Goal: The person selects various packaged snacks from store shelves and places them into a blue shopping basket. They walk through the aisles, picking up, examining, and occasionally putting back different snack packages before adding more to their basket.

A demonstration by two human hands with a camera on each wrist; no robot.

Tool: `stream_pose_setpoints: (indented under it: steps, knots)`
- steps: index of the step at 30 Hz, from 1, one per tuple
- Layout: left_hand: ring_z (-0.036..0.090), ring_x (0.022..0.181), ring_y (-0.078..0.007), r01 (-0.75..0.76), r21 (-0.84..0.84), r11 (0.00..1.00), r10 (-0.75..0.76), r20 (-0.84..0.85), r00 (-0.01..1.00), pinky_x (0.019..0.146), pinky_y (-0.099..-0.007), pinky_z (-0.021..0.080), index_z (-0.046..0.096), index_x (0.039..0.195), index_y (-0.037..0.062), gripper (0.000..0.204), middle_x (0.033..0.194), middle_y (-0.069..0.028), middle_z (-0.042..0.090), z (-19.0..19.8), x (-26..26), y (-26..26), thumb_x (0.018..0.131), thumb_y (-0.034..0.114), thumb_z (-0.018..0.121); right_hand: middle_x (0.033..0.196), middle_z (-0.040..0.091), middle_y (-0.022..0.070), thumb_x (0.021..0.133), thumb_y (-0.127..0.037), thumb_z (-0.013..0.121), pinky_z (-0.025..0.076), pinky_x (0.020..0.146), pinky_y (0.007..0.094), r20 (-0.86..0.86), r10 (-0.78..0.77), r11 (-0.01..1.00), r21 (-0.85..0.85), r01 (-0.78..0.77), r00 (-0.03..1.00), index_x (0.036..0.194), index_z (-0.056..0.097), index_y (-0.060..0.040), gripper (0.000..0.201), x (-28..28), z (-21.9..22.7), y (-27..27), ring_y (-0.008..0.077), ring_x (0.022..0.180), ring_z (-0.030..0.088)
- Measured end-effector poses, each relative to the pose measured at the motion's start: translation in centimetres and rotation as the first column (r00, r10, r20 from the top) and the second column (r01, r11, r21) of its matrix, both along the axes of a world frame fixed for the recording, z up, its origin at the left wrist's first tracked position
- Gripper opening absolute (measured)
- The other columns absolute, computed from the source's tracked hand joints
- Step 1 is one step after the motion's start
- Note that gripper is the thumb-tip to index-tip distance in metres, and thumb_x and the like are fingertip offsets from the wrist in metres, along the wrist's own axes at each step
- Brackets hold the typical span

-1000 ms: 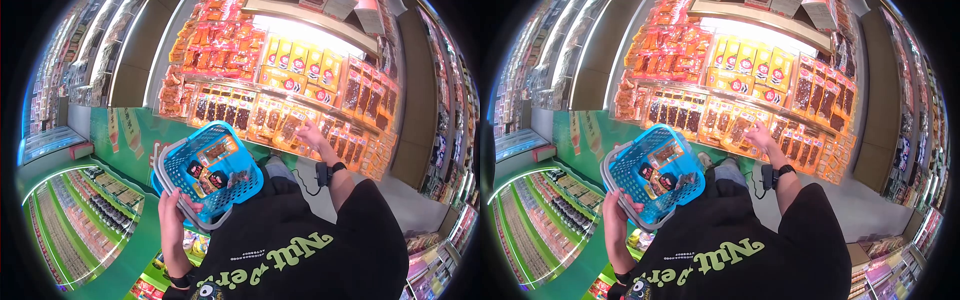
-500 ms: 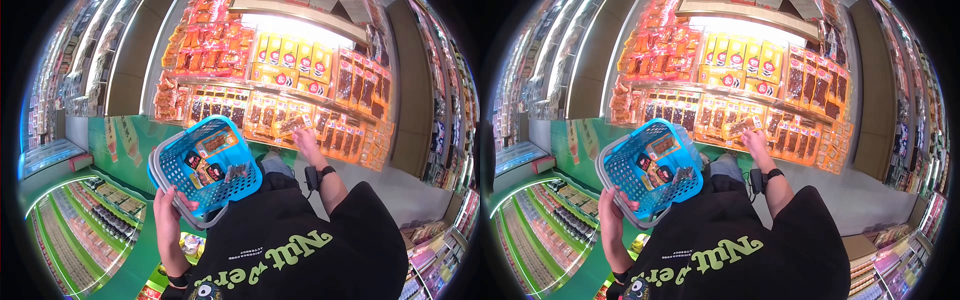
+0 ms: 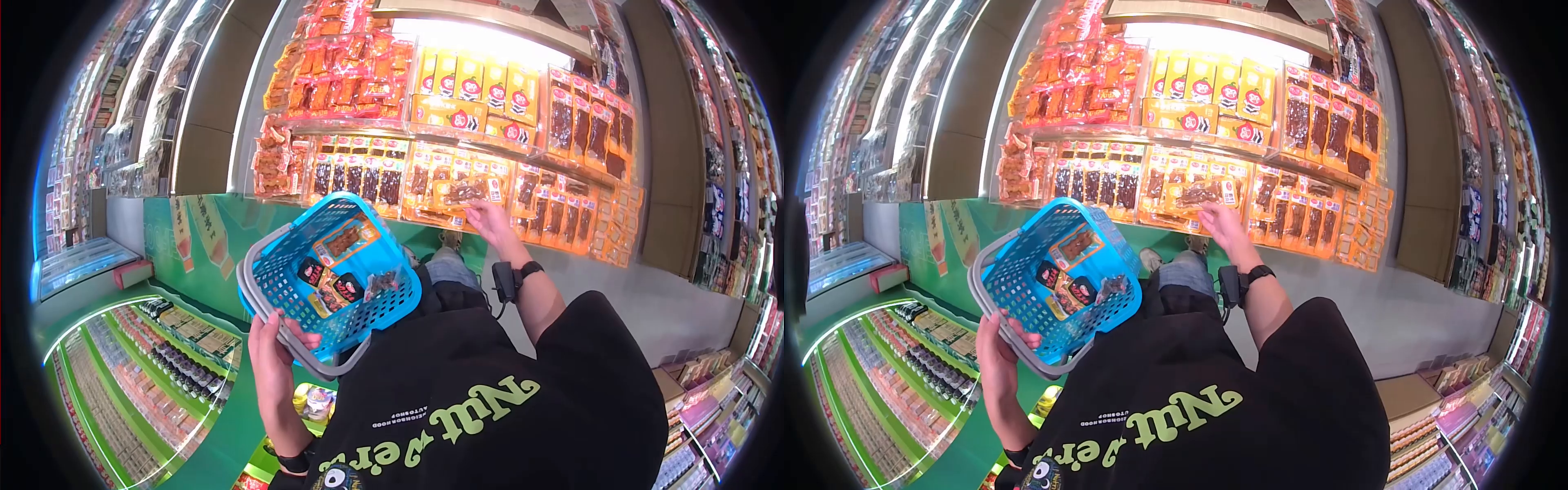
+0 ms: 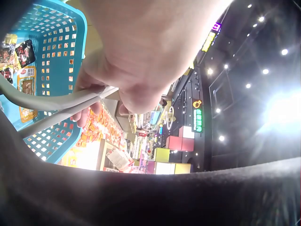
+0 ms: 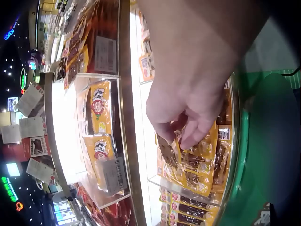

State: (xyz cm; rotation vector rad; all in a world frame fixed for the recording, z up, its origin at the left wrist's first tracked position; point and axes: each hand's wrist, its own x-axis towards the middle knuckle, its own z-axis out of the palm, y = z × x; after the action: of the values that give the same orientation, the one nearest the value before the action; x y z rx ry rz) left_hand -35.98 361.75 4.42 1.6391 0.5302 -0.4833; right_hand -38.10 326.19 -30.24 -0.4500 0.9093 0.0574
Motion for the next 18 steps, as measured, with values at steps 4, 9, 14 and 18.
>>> stream_pose_setpoints:
  steps: [4,9,14,18]
  knots:
    - [0.062,0.061,-0.0226,0.002,-0.006,1.0,-0.002,-0.002,1.0,0.059,-0.0328,0.053,0.042,0.106,0.0037,0.031,0.073,-0.0069,0.051,-0.1,-0.2,0.8,0.094,0.032,0.043,0.102,0.054,0.0175,0.082,0.004,0.055,0.053,0.083,0.0344,-0.055,0.034,0.994,-0.104,-0.04,0.998,0.094,0.049,0.0066,0.014,0.3,-0.4,2.6,0.0274,0.094,0.058]
    - [0.062,0.061,-0.0226,0.012,0.006,1.0,-0.012,-0.003,1.0,0.059,-0.033,0.053,0.042,0.105,0.004,0.031,0.072,-0.0066,0.051,-0.3,-0.4,1.7,0.094,0.032,0.044,0.1,0.057,0.0187,0.084,0.001,0.055,0.055,0.083,0.0335,-0.109,0.009,0.991,-0.133,-0.023,0.994,0.1,0.049,0.008,0.019,2.3,-0.4,6.1,0.0288,0.093,0.061]
    - [0.062,0.06,-0.0225,0.025,0.009,1.0,-0.025,0.004,1.0,0.058,-0.0328,0.053,0.042,0.104,0.0041,0.031,0.071,-0.0065,0.05,-0.4,-0.5,2.8,0.093,0.032,0.045,0.102,0.059,0.0206,0.088,-0.014,0.054,0.056,0.074,0.0298,-0.242,0.309,0.949,0.023,-0.313,0.92,0.101,0.051,0.0083,0.026,2.4,0.0,6.8,0.028,0.093,0.062]
    - [0.062,0.06,-0.023,0.002,0.004,1.0,-0.002,-0.001,1.0,0.057,-0.0323,0.053,0.042,0.104,0.0028,0.03,0.071,-0.0068,0.051,-0.6,-0.6,3.6,0.094,0.031,0.044,0.1,0.061,0.0173,0.083,-0.017,0.059,0.053,0.066,0.0329,-0.378,0.598,0.614,-0.351,-0.707,0.707,0.104,0.055,0.0023,0.028,1.6,1.0,4.1,0.0253,0.089,0.063]
